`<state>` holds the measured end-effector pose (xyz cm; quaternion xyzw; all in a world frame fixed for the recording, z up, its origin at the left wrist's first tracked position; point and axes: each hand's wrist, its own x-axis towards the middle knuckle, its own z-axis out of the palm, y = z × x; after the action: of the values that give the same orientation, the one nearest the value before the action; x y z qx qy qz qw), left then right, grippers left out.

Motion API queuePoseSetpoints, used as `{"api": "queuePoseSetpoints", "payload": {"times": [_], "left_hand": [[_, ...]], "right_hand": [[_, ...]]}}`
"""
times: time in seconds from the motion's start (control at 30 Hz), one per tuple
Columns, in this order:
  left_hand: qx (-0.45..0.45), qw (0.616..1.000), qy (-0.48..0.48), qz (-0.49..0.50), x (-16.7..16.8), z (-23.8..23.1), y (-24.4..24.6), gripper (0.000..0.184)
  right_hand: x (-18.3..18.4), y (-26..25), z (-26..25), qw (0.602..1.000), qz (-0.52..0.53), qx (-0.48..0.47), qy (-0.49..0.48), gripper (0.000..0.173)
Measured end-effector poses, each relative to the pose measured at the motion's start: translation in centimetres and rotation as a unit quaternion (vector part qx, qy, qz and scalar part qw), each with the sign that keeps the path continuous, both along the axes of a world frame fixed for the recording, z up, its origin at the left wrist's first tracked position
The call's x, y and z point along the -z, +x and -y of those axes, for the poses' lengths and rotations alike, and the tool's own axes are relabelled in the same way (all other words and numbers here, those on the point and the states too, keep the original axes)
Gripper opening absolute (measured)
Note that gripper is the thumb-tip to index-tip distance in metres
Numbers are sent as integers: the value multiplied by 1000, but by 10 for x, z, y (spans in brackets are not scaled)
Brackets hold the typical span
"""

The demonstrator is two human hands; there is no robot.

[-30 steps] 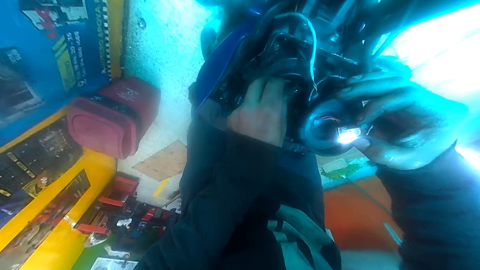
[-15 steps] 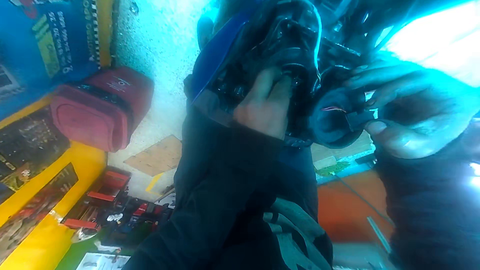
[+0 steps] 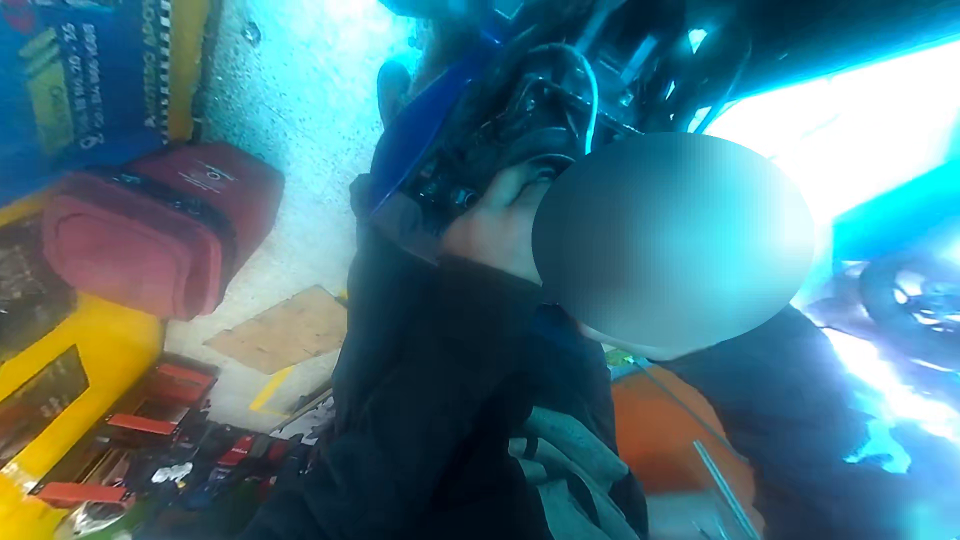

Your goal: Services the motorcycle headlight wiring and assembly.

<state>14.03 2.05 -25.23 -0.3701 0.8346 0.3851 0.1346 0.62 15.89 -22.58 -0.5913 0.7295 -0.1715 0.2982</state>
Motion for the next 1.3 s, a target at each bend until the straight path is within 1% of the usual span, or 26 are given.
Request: {"api": "queuePoseSetpoints", "payload": {"times": [0.03,0.07,0.1,0.13,0.17,0.2,0.3,0.4,0.5,0.57,0.6,0.63,0.67,0.7,0.73,0.8,0.87,0.9,0.93,1.0,1.03,1.07,1.1,1.17,1.23,1.3], "left_hand": [[16,999,-31,-14,17,0,10,19],[25,994,-90,-54,48,-4,28,17],[29,988,-125,-88,72,-6,42,17],[31,985,-134,-102,84,-5,48,16],[36,987,-122,-94,85,-2,49,15],[42,990,-106,-78,79,1,46,14],[60,992,-93,-58,69,1,40,18],[62,993,-91,-48,72,-1,42,21],[63,992,-89,-59,76,1,43,20],[59,989,-102,-84,74,0,42,21],[54,990,-97,-80,64,2,36,21],[49,995,-64,-54,43,5,24,19],[36,999,-5,-22,16,9,8,18],[18,1000,21,-13,0,9,-1,17],[-2,1000,16,-27,-4,5,-3,15],[-38,993,-41,-102,11,-10,6,11],[-45,982,-92,-161,46,-24,30,11],[-40,979,-95,-174,60,-28,41,14],[-34,980,-84,-176,65,-29,48,17],[-33,982,-63,-177,63,-30,51,30],[-46,981,-65,-178,56,-29,47,36],[-66,981,-59,-172,42,-27,38,39],[-89,981,-44,-164,22,-22,25,37],[-118,981,-55,-145,6,-17,9,31],[-113,978,-84,-151,14,-19,11,26],[-95,975,-117,-166,45,-28,33,26]], "right_hand": [[2,2,2,1000,-22,4,-8,40],[4,2,5,999,-41,5,-10,34],[7,2,8,998,-56,10,-12,27],[7,0,12,998,-66,10,0,26],[8,-3,15,997,-68,6,21,34],[8,-6,17,997,-64,1,41,38],[5,-7,20,996,-37,7,79,31],[-2,-2,24,991,-58,-21,121,25],[-7,-1,24,985,-67,-34,154,32],[-8,-9,25,986,-19,-43,162,34],[-8,-16,26,987,24,-47,154,33],[-7,-24,25,987,74,-39,140,33],[-6,-31,22,984,120,-25,127,35],[-7,-35,20,981,150,-16,123,39],[-7,-39,19,979,165,-13,119,40],[-10,-41,23,977,172,-25,124,40],[-12,-42,28,979,149,-45,129,41],[-12,-39,31,984,120,-43,124,42],[-10,-34,34,989,78,-43,118,44],[-8,-19,43,988,-6,-66,142,39],[-7,-10,47,982,-38,-78,169,33],[-7,0,49,977,-61,-79,187,28],[-7,10,49,974,-81,-71,200,26],[-6,26,43,971,-127,-46,198,28],[-7,28,38,971,-131,-38,198,35],[-6,18,35,975,-106,-42,193,42]]}}
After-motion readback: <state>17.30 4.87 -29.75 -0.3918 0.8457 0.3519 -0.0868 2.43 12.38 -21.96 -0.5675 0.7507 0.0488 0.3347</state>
